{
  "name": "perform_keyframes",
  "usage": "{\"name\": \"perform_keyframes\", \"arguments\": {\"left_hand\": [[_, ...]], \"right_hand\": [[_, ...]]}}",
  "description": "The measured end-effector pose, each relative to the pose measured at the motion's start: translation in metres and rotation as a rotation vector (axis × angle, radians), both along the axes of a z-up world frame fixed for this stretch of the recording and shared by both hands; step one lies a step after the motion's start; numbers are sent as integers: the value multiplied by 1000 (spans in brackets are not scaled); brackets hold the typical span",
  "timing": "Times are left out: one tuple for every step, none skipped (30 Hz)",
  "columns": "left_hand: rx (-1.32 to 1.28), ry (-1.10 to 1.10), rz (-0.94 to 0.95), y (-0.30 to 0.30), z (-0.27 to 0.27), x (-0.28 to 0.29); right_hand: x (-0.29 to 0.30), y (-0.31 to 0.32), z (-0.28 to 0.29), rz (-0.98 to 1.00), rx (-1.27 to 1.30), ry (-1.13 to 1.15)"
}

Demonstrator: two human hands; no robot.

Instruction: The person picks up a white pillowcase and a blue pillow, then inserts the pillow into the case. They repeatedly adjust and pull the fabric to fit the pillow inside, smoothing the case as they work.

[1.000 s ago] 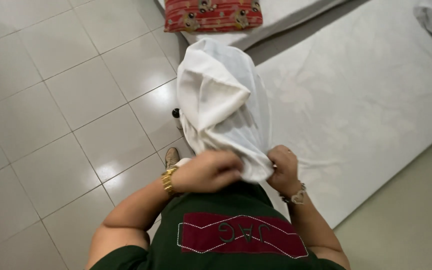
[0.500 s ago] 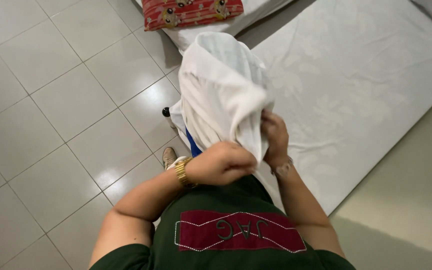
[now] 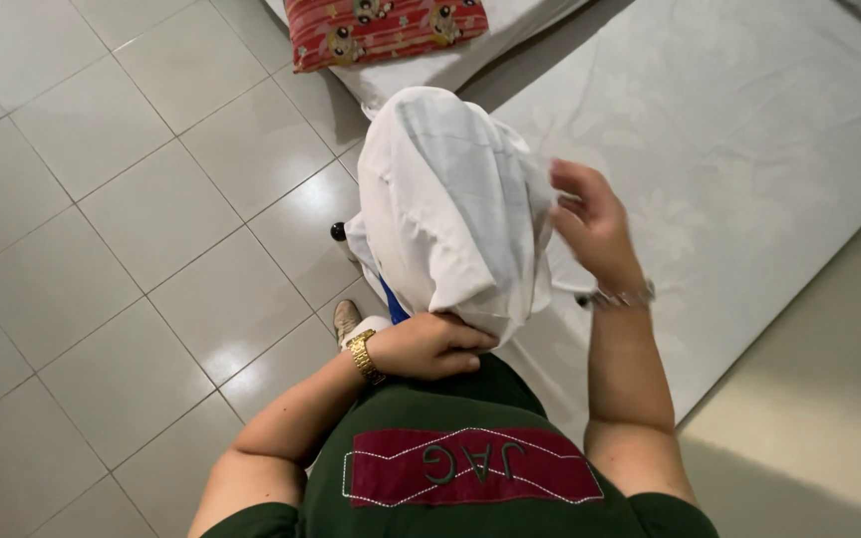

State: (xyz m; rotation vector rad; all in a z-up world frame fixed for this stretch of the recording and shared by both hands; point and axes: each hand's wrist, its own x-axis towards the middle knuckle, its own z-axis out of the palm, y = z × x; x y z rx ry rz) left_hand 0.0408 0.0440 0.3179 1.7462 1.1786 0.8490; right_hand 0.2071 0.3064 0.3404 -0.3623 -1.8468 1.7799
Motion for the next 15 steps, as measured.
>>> {"name": "perform_keyframes", "arguments": {"left_hand": [[-2, 0, -3, -2, 14, -8], [57, -46, -66, -2, 29, -18], [115, -92, -129, -2, 44, -30], [113, -90, -133, -7, 38, -54], [54, -176, 48, -11, 31, -79], [-8, -263, 227, -15, 24, -102], [-14, -264, 223, -5, 4, -123], [-173, -496, 590, 5, -15, -145], [-337, -716, 961, 16, -35, -167], [-352, -709, 948, 33, -55, -170], [-358, -532, 994, 50, -75, -174], [-353, -349, 1023, 73, -93, -181], [-361, -339, 1000, 90, -102, -195], [-231, -293, 957, 108, -111, -205], [-101, -251, 910, 124, -121, -214]], "right_hand": [[-12, -6, 2, -3, -2, 0], [-27, -11, 6, -69, 125, -220], [-43, -16, 9, -133, 252, -439], [-46, -16, 1, -136, 249, -438], [-49, -16, -8, -128, 376, -461], [-50, -16, -18, -119, 500, -488], [-47, -13, -26, -123, 495, -491], [-43, -12, -36, -141, 337, -453], [-39, -12, -46, -160, 180, -412], [-34, -11, -61, -175, 166, -415], [-29, -11, -77, -169, 12, -351], [-27, -8, -90, -171, -137, -279], [-28, -11, -95, -196, -147, -276], [-25, -14, -99, -256, -291, -90], [-22, -18, -102, -314, -429, 102]]}}
